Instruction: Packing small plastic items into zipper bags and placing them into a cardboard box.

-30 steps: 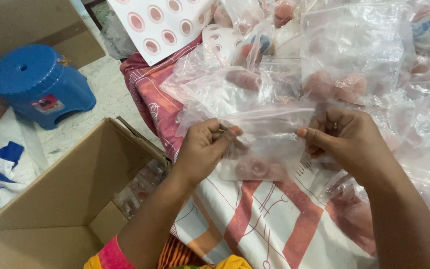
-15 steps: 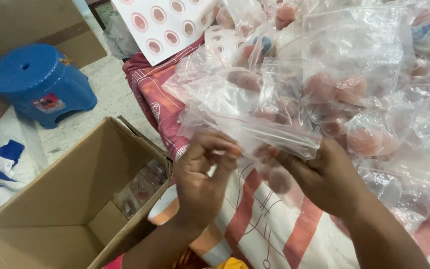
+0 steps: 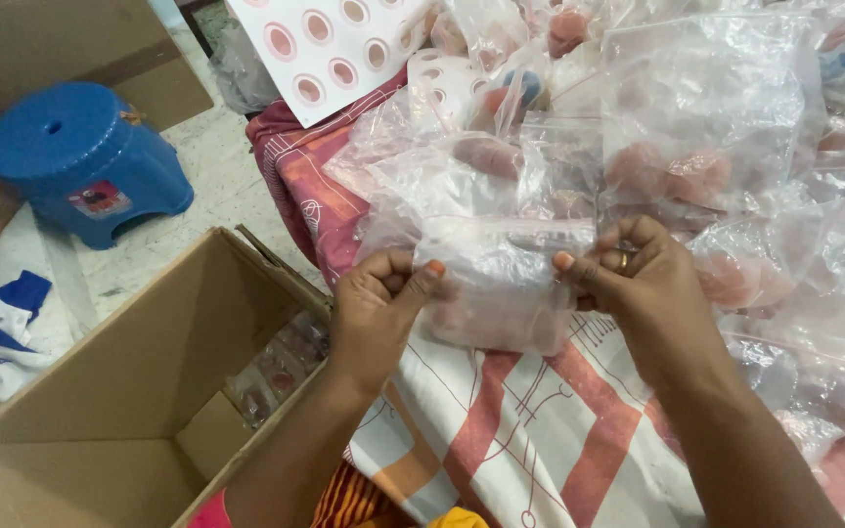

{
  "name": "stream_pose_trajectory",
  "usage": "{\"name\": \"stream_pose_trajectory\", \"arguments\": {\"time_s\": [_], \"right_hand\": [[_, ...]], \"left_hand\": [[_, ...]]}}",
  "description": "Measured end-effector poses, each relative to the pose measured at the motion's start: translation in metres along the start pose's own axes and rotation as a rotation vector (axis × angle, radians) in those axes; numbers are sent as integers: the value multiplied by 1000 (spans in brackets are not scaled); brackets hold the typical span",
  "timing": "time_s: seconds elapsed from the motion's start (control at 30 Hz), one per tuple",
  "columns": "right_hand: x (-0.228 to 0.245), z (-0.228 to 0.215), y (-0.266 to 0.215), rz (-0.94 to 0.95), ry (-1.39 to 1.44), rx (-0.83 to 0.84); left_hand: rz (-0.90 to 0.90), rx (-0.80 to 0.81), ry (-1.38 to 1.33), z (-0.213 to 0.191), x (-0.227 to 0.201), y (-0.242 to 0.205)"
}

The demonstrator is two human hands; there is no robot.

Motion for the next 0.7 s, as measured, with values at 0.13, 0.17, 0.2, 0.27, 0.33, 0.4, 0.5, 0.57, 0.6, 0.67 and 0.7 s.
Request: {"name": "stream_pose_trajectory", "arguments": {"time_s": [0.13,0.17,0.2,0.27,0.33,0.4,0.5,0.57,0.6,0.67,0.7], "right_hand": [[-1,-9,0,-100,72,-7],[6,-4,-3,-127,71,51],[14,1,-7,-155,71,108],[15,5,-9,-133,-145,169],[17,11,-12,-110,-363,229],[21,17,-16,-73,-378,248],[33,18,-20,-236,-506,225],[38,20,-21,-195,-656,211],[39,19,-22,-152,-806,189],[35,15,-22,-136,-817,194],[32,13,-22,-120,-828,198]], "left_hand": [[166,-68,-148,-8,-2,4],[206,-43,-106,-7,-4,3],[246,-17,-64,-6,-5,2],[218,-20,-2,-1,-19,-2],[188,-22,59,2,-31,-6],[1,56,169,7,-29,-8],[339,166,582,22,-61,-19],[305,100,799,23,-69,-21],[265,38,1014,23,-71,-21],[232,50,926,16,-67,-19],[200,63,839,12,-64,-18]]}}
Point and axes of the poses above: each hand's wrist, its own y-axis towards the middle knuckle, its own z-axis out of the palm, x = y × z, the point moved 7 cm from there along y, towards the middle knuckle, and after that the axes turned 4 degrees about -z, right-handed, at the moved point
